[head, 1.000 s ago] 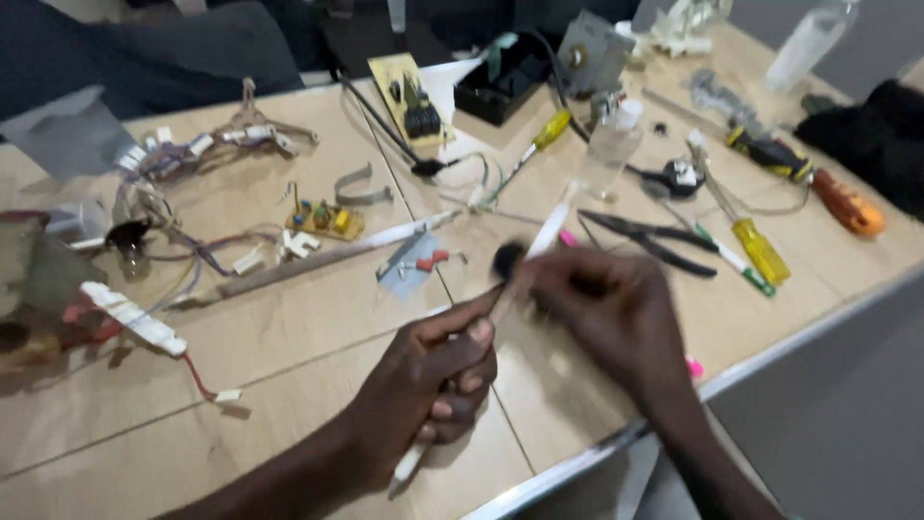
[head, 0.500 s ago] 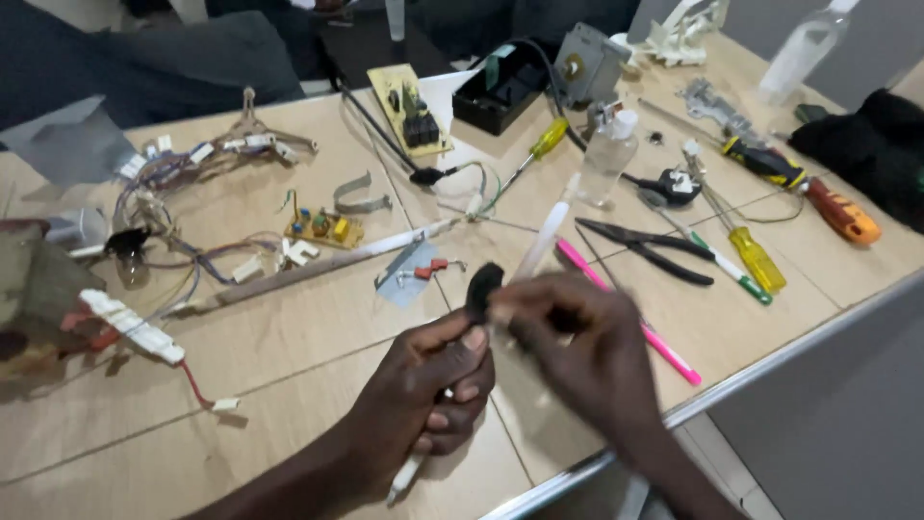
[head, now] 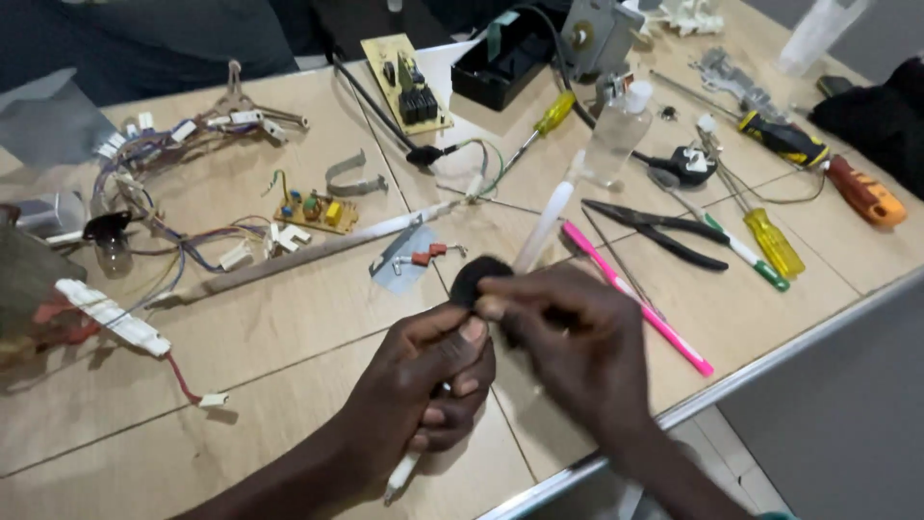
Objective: Wrapping a black protective or adhesive material around a white cylindrical heating element component.
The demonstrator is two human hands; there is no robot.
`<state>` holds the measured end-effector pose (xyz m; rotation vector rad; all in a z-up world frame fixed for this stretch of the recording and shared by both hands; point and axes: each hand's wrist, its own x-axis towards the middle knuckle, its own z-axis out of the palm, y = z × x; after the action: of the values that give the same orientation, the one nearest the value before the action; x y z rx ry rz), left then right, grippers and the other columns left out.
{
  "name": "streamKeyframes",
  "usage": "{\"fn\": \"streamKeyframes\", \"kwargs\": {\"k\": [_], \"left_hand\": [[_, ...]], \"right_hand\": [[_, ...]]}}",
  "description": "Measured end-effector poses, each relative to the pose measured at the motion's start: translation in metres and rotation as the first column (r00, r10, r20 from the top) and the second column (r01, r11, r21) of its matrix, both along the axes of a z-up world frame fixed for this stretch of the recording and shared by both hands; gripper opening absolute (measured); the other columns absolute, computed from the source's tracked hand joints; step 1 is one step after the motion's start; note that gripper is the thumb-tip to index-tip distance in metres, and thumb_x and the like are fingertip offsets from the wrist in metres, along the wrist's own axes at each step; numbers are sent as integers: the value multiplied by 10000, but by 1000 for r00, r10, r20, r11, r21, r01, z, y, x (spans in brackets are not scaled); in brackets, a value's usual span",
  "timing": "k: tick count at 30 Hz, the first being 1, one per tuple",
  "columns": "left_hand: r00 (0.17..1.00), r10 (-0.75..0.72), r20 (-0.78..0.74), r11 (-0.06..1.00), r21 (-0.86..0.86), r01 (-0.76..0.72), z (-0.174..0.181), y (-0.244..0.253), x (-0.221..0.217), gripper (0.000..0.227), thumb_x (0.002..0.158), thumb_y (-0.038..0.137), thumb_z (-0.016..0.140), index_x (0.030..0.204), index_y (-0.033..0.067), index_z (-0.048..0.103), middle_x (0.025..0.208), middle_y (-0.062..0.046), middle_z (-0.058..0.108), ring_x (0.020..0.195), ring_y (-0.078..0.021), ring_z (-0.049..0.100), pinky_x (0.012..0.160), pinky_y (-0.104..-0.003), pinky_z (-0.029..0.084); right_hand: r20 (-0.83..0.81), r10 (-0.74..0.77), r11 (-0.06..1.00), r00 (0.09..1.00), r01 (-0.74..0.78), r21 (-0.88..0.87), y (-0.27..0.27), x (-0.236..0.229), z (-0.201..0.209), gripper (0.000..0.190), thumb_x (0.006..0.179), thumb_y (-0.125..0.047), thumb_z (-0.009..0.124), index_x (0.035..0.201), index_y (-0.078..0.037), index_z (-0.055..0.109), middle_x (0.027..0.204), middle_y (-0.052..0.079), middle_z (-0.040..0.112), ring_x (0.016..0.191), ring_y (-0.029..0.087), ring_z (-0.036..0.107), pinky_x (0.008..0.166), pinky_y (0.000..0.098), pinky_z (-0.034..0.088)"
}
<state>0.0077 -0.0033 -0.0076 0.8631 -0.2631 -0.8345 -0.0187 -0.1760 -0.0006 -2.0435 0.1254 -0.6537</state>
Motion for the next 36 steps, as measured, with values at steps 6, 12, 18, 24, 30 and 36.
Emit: {"fn": "streamKeyframes", "kwargs": {"k": [6,12,18,24,30,36], "left_hand": [[998,-14,-64,1000,5,14,1,2,-3,344,1003,198,570,1314,52,542,657,-9,382,415,-30,232,311,-169,139],[999,17,-37,1000,-11,-18,-2,0,7,607,963,249,584,1544,98,494,660,10,366,426,-17,232,316,-154,120],[995,81,-54,996,-25,-83,-2,3,26,377,1006,208,549,1363,85,528,672,-4,376,424,-19,230,303,-154,127],[985,126,-118,992,3,-127,0,0,42,153,1018,192,564,1079,65,505,614,-15,345,381,-20,227,273,-172,103],[992,73,-104,997,-16,-75,-2,0,44,646,963,225,604,1583,92,483,646,-16,386,398,-35,259,291,-165,181],[988,102,-119,995,12,-102,-5,-3,43,627,960,214,617,1565,77,525,655,-51,482,360,-40,296,258,-169,228]], "right_hand": [[158,110,993,981,-101,-65,2,-1,5,120,931,-128,748,1029,-70,786,876,66,790,726,104,704,595,214,583],[147,81,927,986,-21,-374,-24,31,-3,103,995,-89,728,928,-127,796,819,-22,747,700,60,610,614,249,445],[189,310,890,932,-214,-404,-22,67,18,69,1025,-52,712,1002,-46,777,859,66,756,664,118,645,575,249,505],[100,526,851,845,-522,-67,-12,69,12,89,952,3,667,969,-28,748,898,64,760,752,110,683,668,236,567],[162,279,939,947,-234,-251,-43,97,33,158,1022,-137,704,1070,4,758,932,125,768,758,160,707,612,236,571],[168,125,992,978,-126,-7,-56,92,33,245,1086,-286,591,1157,-73,688,872,53,645,591,102,563,453,191,486]]}}
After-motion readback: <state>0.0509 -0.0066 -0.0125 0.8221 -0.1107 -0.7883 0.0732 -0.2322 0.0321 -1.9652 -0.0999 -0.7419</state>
